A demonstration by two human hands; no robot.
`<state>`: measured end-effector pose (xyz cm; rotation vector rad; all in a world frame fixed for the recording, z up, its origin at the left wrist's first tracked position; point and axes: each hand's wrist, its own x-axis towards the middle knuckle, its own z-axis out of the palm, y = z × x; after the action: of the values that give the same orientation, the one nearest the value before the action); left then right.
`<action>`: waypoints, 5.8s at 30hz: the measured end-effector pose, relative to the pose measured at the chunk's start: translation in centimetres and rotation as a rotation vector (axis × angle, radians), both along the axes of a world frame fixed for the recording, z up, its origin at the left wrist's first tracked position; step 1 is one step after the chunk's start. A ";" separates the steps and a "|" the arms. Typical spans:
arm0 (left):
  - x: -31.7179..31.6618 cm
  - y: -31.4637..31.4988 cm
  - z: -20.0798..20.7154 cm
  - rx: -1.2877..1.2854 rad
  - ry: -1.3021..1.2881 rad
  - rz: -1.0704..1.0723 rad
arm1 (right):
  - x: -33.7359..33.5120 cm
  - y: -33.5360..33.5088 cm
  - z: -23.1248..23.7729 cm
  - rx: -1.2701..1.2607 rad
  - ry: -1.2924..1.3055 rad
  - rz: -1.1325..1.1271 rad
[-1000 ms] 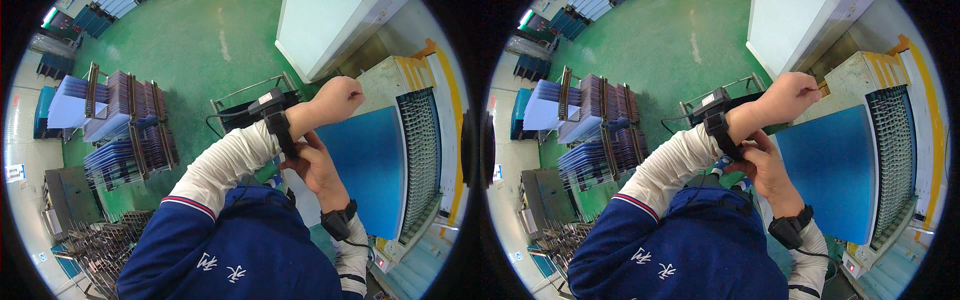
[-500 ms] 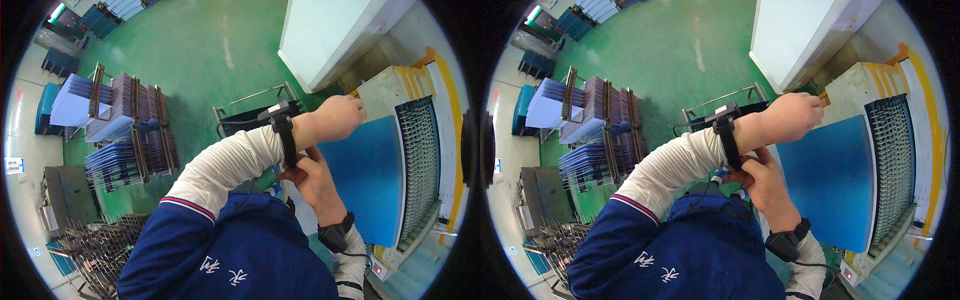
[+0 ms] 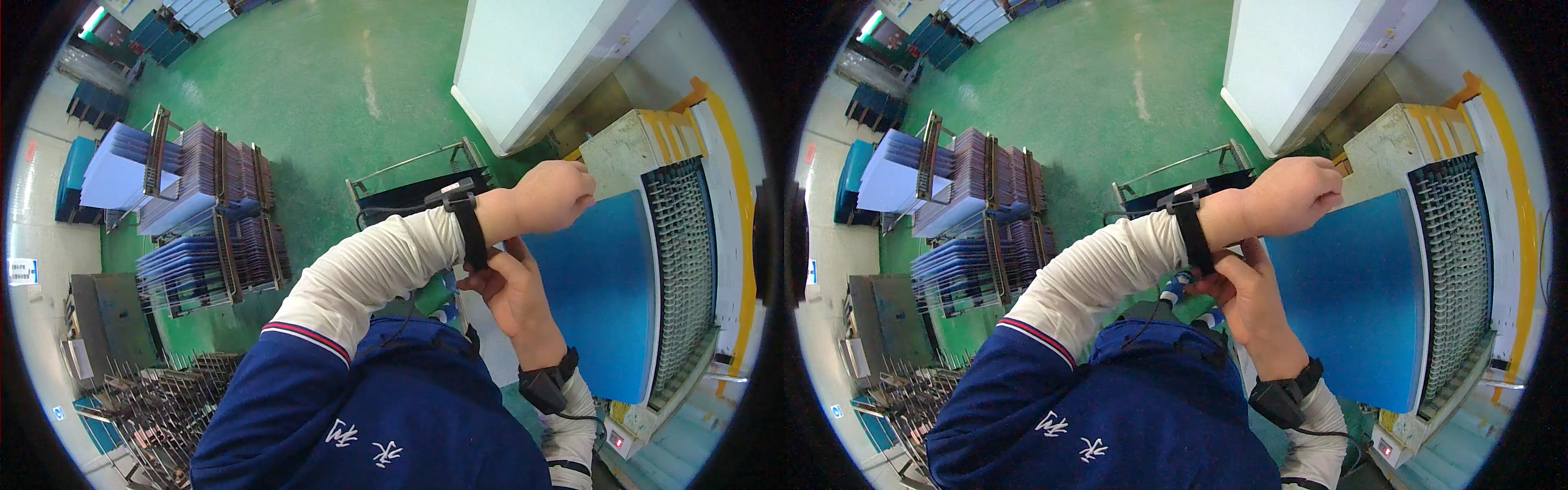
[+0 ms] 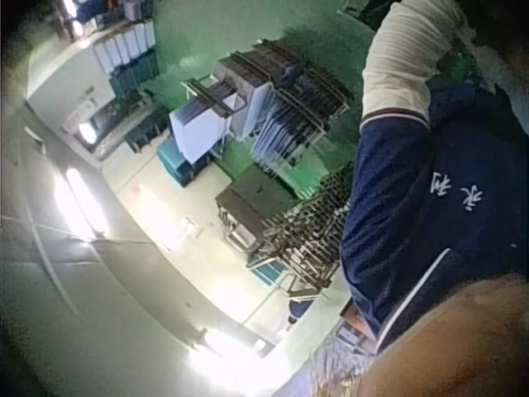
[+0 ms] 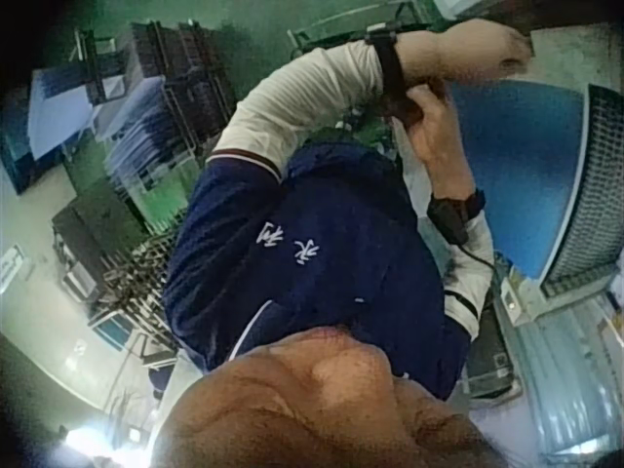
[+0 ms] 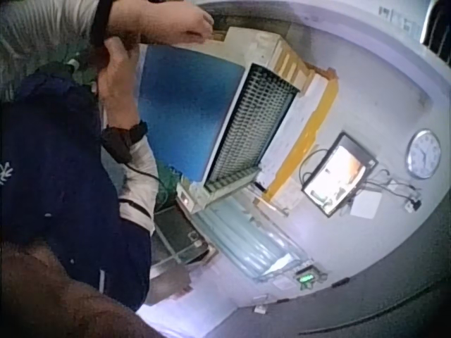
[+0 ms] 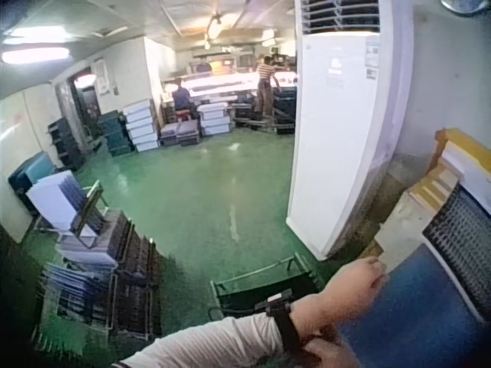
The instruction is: Feeding blue panels or sheets into a processing machine on a fabrication floor.
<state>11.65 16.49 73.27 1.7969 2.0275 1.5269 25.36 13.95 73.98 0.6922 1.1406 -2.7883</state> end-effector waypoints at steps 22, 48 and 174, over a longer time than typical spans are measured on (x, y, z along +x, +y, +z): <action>-3.8 0.0 -0.1 0.138 -1.871 -0.127 | -1.1 -0.1 -0.7 0.888 0.380 0.026; -3.3 0.6 -3.7 -0.163 -1.230 0.072 | -1.6 -0.6 3.4 0.904 0.238 0.178; -7.4 1.1 -2.1 0.372 -1.858 0.038 | -3.1 -1.7 -2.0 1.270 0.356 -0.198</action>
<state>4.21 17.59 71.16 -0.1543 0.7467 2.1240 22.22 12.30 71.98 0.2874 3.0455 -2.0075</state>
